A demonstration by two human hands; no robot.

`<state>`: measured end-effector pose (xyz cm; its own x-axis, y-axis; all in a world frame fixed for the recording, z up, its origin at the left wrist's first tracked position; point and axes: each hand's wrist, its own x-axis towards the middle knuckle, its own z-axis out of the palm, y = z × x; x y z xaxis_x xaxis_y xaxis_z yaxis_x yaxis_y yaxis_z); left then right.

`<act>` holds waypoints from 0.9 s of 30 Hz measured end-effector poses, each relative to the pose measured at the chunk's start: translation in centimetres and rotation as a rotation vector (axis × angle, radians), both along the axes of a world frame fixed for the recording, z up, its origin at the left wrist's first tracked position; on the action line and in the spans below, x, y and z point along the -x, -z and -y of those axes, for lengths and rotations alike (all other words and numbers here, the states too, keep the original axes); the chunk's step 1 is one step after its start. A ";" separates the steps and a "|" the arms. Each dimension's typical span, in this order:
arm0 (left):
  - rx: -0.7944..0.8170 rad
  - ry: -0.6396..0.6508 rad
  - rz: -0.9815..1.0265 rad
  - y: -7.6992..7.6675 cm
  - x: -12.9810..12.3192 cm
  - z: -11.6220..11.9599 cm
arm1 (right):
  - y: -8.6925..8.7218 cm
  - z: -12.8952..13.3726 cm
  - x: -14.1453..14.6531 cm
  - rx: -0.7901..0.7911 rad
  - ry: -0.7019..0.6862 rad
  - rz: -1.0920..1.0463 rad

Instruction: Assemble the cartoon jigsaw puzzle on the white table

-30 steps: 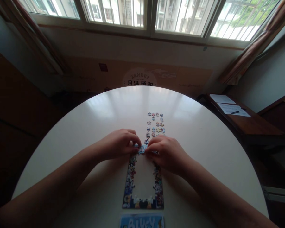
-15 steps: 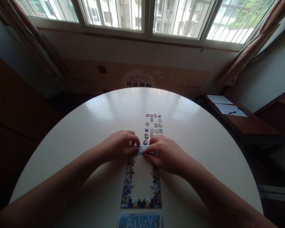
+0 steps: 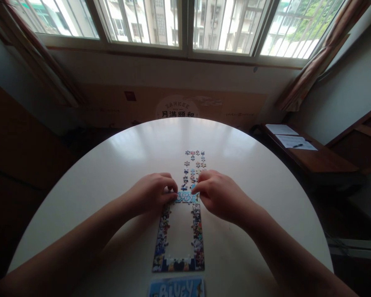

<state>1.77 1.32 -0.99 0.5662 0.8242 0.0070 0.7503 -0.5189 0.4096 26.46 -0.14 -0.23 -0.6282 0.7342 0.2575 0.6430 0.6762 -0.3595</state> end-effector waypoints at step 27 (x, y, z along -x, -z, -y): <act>-0.426 -0.181 0.171 0.3 2.9 -1.8 | -0.7 0.9 0.2 -0.216 -0.172 -0.118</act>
